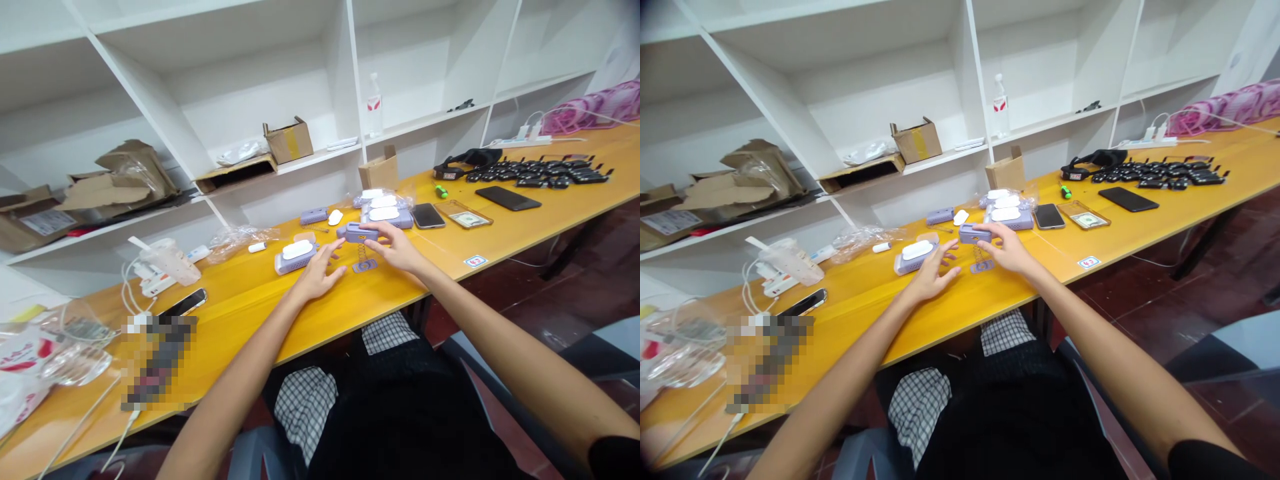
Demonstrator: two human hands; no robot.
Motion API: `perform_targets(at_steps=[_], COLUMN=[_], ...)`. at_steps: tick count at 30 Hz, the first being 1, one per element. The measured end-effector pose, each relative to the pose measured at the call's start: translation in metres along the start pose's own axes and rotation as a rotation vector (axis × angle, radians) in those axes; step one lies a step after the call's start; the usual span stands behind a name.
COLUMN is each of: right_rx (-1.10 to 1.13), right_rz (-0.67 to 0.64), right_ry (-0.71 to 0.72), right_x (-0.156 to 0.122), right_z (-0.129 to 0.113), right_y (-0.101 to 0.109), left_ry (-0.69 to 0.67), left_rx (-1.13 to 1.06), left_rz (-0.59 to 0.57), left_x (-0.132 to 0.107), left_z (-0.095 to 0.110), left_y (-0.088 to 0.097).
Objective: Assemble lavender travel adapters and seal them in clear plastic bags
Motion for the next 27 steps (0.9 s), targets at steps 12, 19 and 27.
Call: perform_targets(at_steps=[12, 19, 27], right_rx=[-0.202, -0.125, -0.135], right_rz=[-0.144, -0.133, -0.011], right_ry=[0.11, 0.094, 0.077], right_x=[-0.008, -0.008, -0.003], right_z=[-0.012, -0.005, -0.01], right_y=[-0.011, -0.014, 0.003], left_ry=[0.026, 0.029, -0.025], left_rx=[0.146, 0.152, 0.17], left_rz=[-0.413, -0.431, -0.346], left_x=[-0.009, -0.009, -0.003], left_z=[-0.009, -0.009, -0.003], left_y=[-0.039, -0.04, -0.03])
Point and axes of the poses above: each hand's wrist, its own x-axis towards the middle knuckle, its own y-axis out of the back of the hand, z = x × y, the point moved 10 cm from there along x, towards the middle knuckle, and after that the axes turned 9 degrees about -y, right-handed, at the moved point
